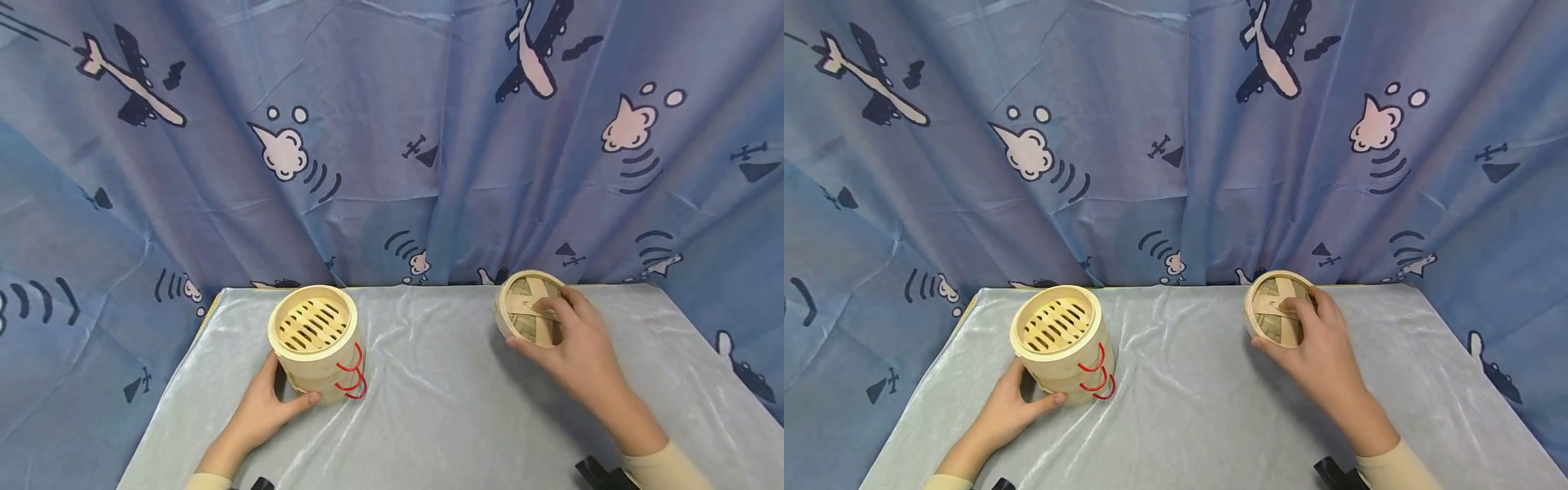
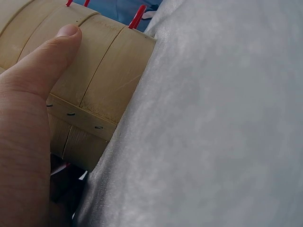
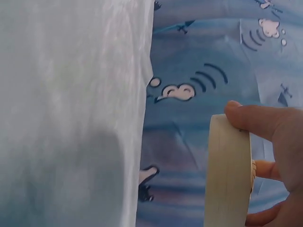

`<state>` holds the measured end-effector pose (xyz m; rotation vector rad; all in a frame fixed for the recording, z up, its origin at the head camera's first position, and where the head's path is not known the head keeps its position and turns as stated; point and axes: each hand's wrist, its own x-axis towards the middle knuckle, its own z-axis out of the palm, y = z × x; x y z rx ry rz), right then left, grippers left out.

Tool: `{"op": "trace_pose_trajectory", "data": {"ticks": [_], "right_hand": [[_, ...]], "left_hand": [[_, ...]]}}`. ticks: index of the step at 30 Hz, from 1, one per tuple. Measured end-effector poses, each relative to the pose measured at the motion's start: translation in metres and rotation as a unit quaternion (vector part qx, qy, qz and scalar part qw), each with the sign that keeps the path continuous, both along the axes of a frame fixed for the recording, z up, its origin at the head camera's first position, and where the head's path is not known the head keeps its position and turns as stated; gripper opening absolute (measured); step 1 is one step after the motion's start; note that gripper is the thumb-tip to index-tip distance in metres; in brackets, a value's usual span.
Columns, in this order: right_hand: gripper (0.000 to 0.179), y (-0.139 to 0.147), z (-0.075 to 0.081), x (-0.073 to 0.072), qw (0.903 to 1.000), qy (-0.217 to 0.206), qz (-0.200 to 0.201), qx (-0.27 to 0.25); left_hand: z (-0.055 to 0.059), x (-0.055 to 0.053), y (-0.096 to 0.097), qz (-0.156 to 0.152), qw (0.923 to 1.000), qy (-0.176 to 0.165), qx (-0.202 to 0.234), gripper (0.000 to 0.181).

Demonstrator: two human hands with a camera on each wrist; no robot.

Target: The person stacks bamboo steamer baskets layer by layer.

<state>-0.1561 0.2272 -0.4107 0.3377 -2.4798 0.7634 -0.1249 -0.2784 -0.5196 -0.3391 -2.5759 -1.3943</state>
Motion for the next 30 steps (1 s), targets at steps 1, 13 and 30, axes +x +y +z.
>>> {"op": "trace_pose_trajectory", "data": {"ticks": [1, 13, 30], "right_hand": [[0.069, -0.004, 0.002, 0.0, 1.0, -0.003, 0.003, -0.002], [0.066, -0.044, 0.004, -0.007, 0.9971, -0.003, 0.075, 0.015], [0.066, -0.077, 0.02, -0.008, 0.9923, -0.016, 0.122, 0.016]], "left_hand": [[0.0, 0.0, 0.0, 0.001, 1.0, -0.001, -0.001, 0.111], [0.0, 0.001, 0.0, 0.0, 1.0, -0.003, -0.002, 0.113], [0.002, -0.002, 0.0, -0.003, 1.0, -0.008, 0.005, 0.112]]}}
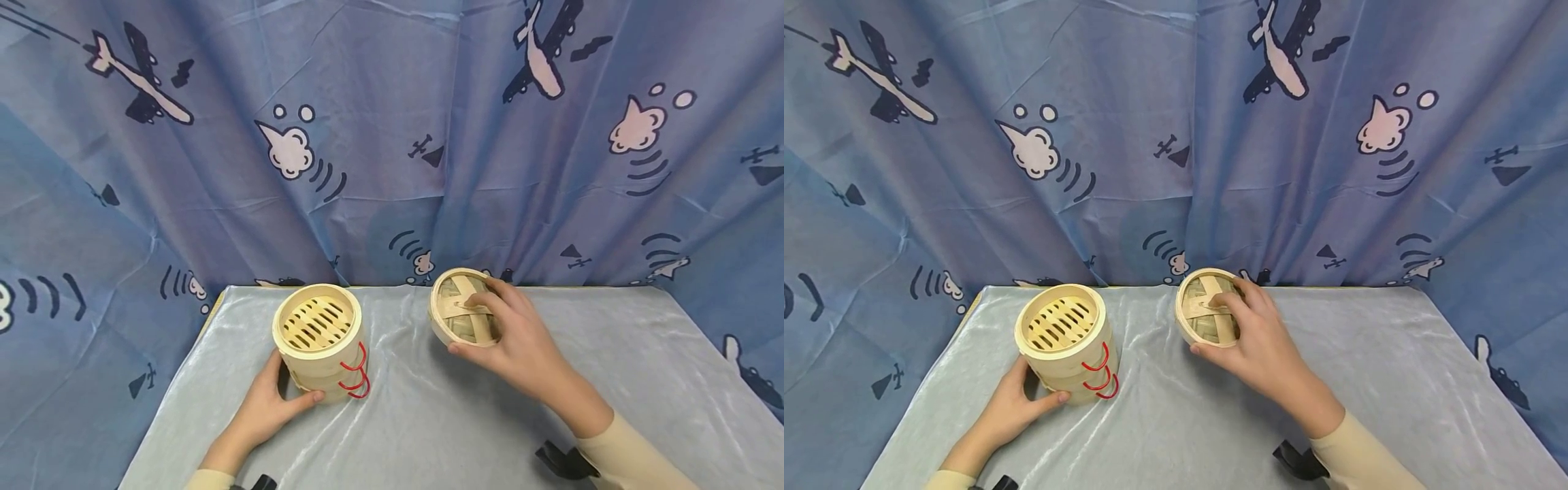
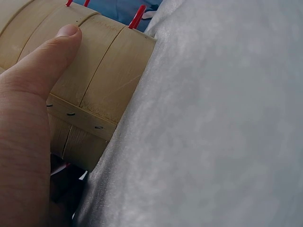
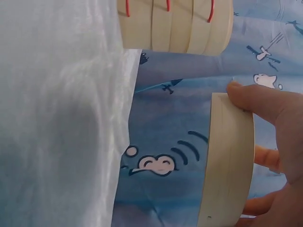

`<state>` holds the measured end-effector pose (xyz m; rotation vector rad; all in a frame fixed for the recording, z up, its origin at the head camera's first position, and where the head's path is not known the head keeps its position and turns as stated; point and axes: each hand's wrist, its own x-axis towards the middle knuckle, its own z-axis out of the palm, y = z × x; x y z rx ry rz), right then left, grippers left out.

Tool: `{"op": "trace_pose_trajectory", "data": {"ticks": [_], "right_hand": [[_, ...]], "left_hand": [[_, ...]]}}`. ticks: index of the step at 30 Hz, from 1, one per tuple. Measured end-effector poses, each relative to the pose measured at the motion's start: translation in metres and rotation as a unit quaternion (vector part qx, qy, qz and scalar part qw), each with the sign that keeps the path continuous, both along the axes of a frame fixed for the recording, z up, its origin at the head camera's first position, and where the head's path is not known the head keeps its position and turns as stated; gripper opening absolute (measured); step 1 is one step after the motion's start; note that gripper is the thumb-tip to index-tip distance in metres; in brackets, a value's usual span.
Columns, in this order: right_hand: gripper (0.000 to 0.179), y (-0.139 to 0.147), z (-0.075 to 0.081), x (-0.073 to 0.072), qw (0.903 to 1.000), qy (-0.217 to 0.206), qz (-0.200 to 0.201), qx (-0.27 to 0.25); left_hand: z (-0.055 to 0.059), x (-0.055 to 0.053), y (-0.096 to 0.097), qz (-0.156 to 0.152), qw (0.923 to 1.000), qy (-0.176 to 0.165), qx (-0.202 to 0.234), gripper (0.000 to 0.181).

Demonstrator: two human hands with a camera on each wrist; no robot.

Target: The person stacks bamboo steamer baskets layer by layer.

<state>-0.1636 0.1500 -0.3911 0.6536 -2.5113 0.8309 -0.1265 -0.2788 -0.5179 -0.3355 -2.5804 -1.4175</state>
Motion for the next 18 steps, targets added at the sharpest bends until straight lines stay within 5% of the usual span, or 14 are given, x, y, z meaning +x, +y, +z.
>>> {"op": "trace_pose_trajectory", "data": {"ticks": [18], "right_hand": [[0.063, -0.049, 0.028, 0.003, 0.9968, -0.047, 0.065, -0.006]], "left_hand": [[-0.002, -0.001, -0.001, -0.001, 1.0, 0.006, -0.001, 0.111]]}}
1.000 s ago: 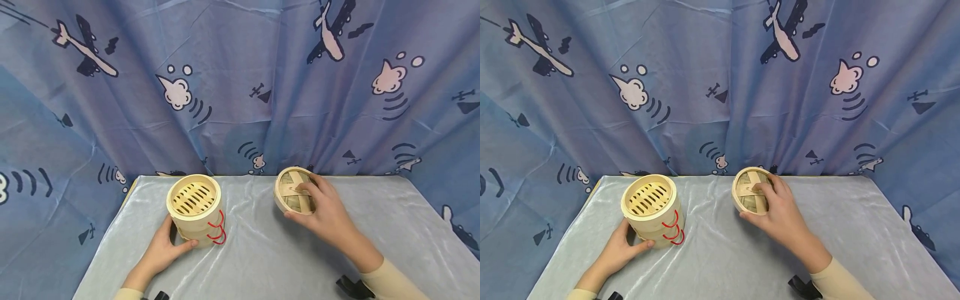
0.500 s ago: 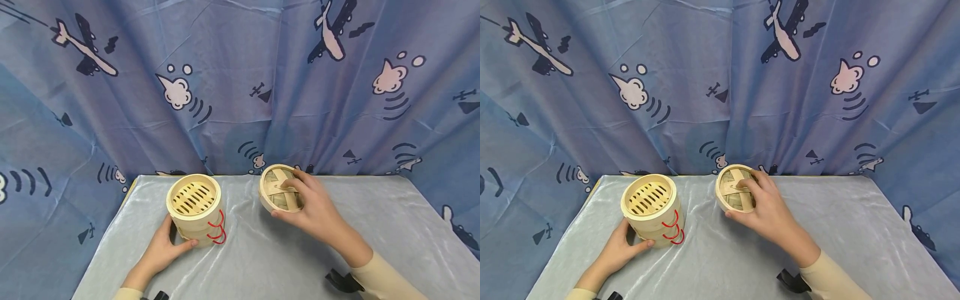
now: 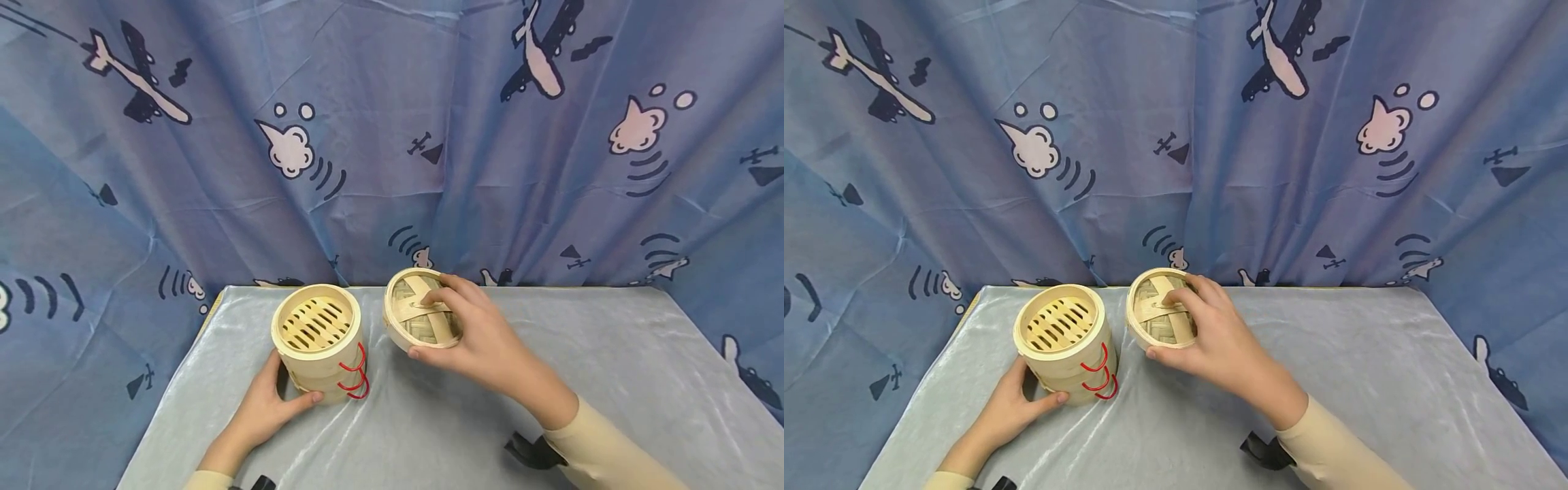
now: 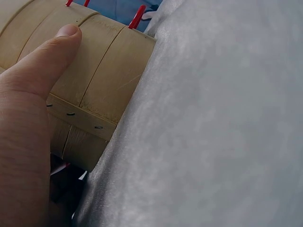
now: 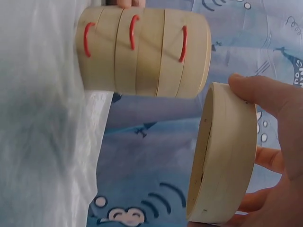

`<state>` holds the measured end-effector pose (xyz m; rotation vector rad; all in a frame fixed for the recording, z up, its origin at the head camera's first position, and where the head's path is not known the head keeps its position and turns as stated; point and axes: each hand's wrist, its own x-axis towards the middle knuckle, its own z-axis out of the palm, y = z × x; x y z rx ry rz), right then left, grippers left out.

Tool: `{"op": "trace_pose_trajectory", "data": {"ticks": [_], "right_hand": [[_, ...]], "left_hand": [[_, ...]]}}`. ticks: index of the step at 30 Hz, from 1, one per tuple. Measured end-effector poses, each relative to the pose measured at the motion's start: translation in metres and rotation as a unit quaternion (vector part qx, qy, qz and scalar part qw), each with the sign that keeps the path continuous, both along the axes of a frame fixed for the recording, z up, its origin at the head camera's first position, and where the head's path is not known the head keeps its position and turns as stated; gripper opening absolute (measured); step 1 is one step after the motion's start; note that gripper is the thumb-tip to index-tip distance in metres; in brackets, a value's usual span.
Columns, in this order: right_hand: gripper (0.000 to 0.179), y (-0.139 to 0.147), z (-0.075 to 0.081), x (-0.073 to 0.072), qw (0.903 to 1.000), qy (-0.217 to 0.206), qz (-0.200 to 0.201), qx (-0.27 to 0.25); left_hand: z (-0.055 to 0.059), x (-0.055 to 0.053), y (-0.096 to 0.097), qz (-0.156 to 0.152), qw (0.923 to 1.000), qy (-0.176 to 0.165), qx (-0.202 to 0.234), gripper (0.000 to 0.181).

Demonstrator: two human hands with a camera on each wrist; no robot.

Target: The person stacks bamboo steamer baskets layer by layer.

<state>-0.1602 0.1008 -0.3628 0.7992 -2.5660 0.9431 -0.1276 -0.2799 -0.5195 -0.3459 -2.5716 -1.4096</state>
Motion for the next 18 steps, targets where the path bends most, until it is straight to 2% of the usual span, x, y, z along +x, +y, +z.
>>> {"op": "trace_pose_trajectory", "data": {"ticks": [8, 18], "right_hand": [[0.064, -0.019, 0.006, 0.0, 0.9996, 0.01, 0.026, -0.007], [0.063, -0.032, 0.01, -0.004, 0.9989, -0.005, 0.047, 0.001]], "left_hand": [[0.0, 0.0, -0.001, 0.003, 0.9999, 0.004, -0.008, 0.113], [0.001, 0.001, 0.001, 0.003, 0.9999, -0.008, -0.008, 0.115]]}}
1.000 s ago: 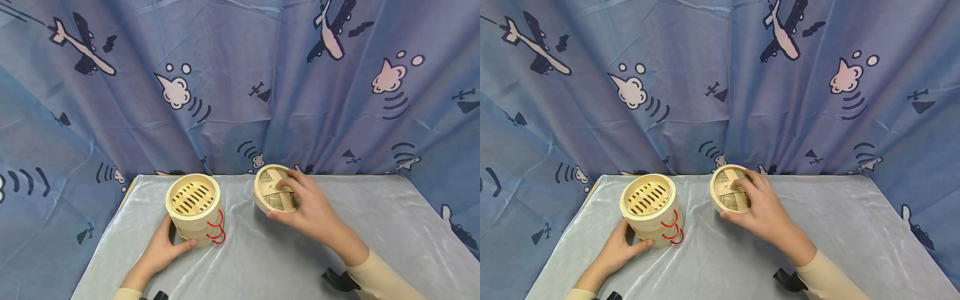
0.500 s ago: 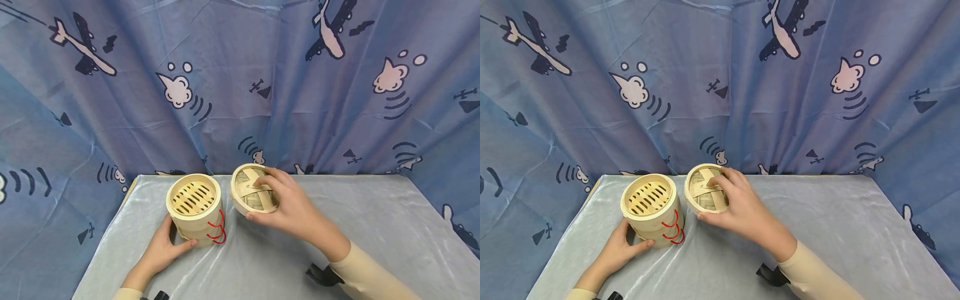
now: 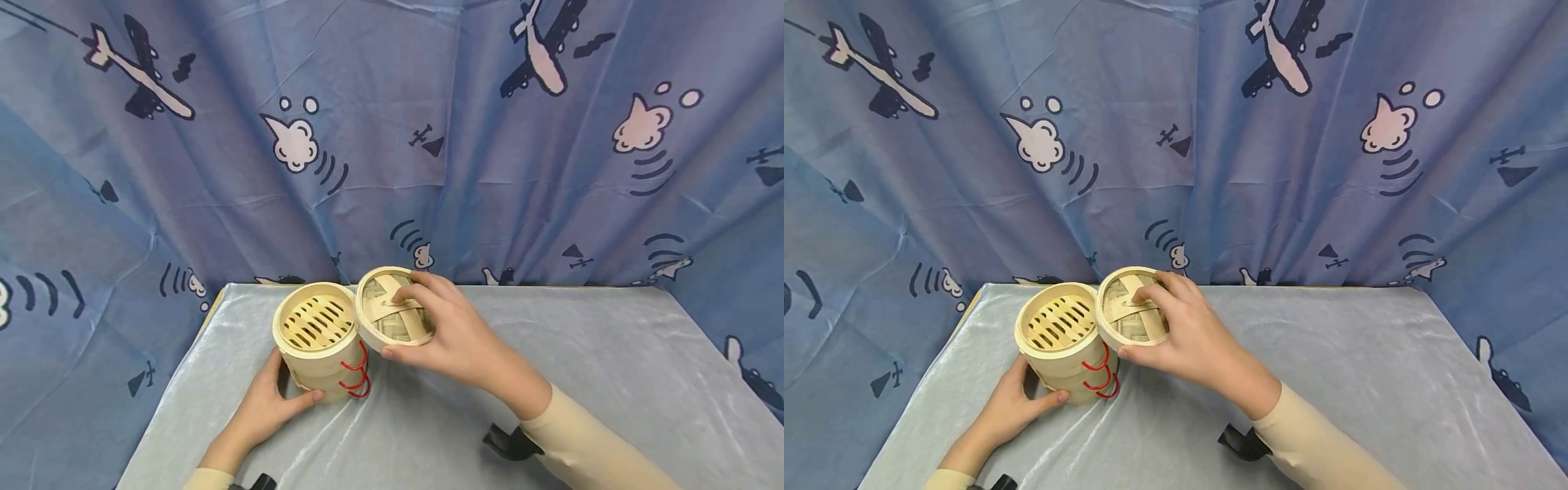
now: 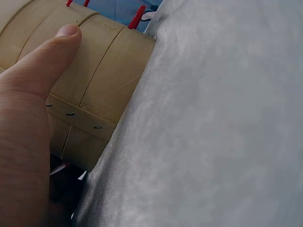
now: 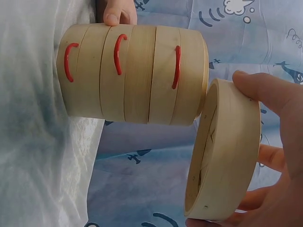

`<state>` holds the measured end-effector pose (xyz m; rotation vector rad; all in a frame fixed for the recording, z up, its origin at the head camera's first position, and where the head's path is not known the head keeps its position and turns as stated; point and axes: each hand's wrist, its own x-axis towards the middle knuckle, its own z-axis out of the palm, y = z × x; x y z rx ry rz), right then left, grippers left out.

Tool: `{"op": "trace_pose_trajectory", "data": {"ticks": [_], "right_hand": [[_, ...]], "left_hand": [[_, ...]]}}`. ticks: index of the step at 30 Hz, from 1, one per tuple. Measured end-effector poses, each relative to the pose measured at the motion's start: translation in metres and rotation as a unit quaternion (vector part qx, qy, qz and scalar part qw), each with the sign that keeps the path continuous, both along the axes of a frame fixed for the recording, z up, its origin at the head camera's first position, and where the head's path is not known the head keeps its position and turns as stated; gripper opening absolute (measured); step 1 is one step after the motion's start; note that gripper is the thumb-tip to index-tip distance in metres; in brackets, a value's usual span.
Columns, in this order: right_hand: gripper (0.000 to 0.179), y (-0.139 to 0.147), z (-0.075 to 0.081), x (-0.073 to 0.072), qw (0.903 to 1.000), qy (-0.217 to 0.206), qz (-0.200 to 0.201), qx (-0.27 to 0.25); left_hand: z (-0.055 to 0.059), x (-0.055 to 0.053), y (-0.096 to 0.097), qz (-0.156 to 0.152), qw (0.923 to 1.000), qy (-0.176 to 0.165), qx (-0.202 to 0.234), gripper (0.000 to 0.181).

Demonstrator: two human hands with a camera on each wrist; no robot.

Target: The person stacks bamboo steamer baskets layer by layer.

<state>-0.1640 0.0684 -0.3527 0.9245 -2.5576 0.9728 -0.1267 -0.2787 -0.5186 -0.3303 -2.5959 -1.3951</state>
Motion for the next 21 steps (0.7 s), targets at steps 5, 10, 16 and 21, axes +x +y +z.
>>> {"op": "trace_pose_trajectory", "data": {"ticks": [5, 10, 16, 21], "right_hand": [[0.064, -0.006, 0.003, -0.003, 0.9999, -0.001, 0.011, 0.004], [0.066, -0.015, 0.007, -0.006, 0.9996, -0.006, 0.026, 0.012], [0.064, -0.026, 0.011, -0.01, 0.999, -0.016, 0.033, 0.023], [0.063, -0.035, 0.013, -0.014, 0.9986, -0.017, 0.044, 0.026]], "left_hand": [[0.001, 0.0, 0.0, 0.004, 0.9999, -0.008, -0.005, 0.115], [0.002, 0.0, -0.001, 0.006, 0.9999, -0.013, -0.006, 0.116], [0.003, 0.0, 0.0, 0.003, 1.0, -0.009, -0.003, 0.114], [0.004, -0.001, -0.002, -0.001, 1.0, -0.008, 0.002, 0.112]]}}
